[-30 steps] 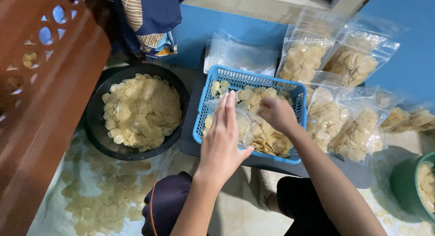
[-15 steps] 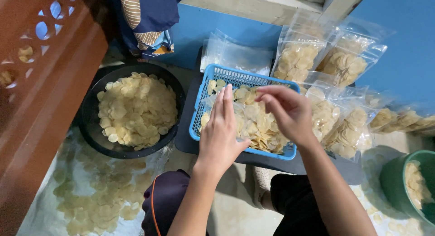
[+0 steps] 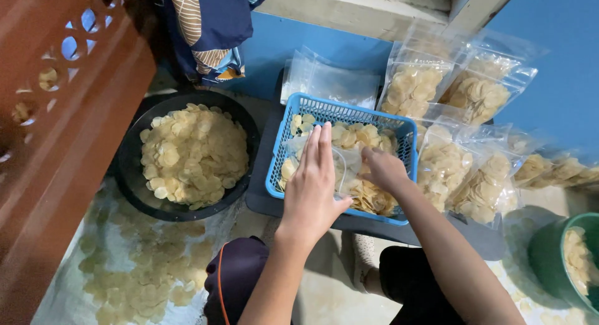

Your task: Packaging chips from a basket into individual plastic bags by hand

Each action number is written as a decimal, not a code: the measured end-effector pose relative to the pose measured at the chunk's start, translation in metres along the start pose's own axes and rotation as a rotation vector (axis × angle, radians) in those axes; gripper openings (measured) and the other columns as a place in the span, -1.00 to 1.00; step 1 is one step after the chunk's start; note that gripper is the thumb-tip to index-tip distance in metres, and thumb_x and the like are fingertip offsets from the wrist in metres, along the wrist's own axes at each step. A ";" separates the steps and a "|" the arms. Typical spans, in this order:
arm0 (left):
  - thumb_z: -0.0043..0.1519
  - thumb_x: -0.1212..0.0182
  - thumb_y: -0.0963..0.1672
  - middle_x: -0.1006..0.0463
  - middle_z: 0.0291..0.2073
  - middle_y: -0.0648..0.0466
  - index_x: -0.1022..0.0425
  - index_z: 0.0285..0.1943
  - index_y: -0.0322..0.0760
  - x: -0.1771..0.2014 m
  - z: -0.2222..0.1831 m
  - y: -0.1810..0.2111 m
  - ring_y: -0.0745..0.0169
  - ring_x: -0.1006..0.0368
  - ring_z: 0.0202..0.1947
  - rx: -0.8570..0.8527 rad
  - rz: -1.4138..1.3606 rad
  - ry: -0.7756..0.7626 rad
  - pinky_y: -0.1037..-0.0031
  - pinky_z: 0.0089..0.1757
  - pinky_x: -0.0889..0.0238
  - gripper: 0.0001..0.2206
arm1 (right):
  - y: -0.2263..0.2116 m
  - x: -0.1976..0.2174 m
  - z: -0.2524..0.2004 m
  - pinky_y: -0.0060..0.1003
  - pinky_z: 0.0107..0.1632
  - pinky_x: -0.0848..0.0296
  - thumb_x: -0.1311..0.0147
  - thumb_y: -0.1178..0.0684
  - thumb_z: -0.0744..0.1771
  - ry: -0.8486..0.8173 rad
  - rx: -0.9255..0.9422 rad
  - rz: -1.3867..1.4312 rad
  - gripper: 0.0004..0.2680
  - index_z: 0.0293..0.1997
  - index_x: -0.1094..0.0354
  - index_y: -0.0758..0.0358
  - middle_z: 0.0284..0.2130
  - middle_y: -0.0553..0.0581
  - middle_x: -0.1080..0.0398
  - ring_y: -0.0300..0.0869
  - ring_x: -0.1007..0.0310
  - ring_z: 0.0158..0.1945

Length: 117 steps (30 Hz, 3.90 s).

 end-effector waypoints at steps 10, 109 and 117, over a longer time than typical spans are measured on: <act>-0.27 -0.64 -0.22 -0.11 0.40 -0.40 0.18 0.56 -0.43 0.004 -0.004 -0.001 -0.39 -0.09 0.41 -0.003 0.002 0.009 -0.07 0.11 -0.28 0.19 | 0.056 -0.003 0.027 -0.05 -0.14 -0.58 -0.16 -0.15 0.30 0.081 -0.269 0.132 -0.89 -0.22 -0.59 -0.17 -0.36 0.11 -0.60 0.10 -0.62 -0.16; -0.28 -0.72 -0.15 -0.14 0.40 -0.44 0.16 0.56 -0.40 0.003 0.000 -0.001 -0.38 -0.14 0.39 0.051 0.004 -0.005 -0.14 -0.01 -0.38 0.23 | 0.012 0.080 -0.018 0.06 -0.02 -0.52 -0.27 -0.08 0.23 0.259 -0.155 0.322 -0.88 -0.21 -0.56 -0.18 -0.30 -0.04 -0.60 0.12 -0.57 -0.07; -0.28 -0.72 -0.14 -0.14 0.39 -0.46 0.18 0.56 -0.41 0.001 -0.002 0.000 -0.41 -0.14 0.39 0.043 0.022 -0.008 -0.16 0.02 -0.35 0.24 | -0.071 0.173 -0.117 -0.31 -0.16 -0.57 -0.10 0.25 0.40 0.710 0.304 0.978 -0.86 0.05 -0.51 0.35 -0.44 0.19 -0.54 -0.23 -0.47 -0.37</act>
Point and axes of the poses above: each hand's wrist, its own z-axis towards the middle knuckle, its own x-axis out of the back of the hand, y = z × x, the point moved 7 cm from there along z, towards the middle knuckle
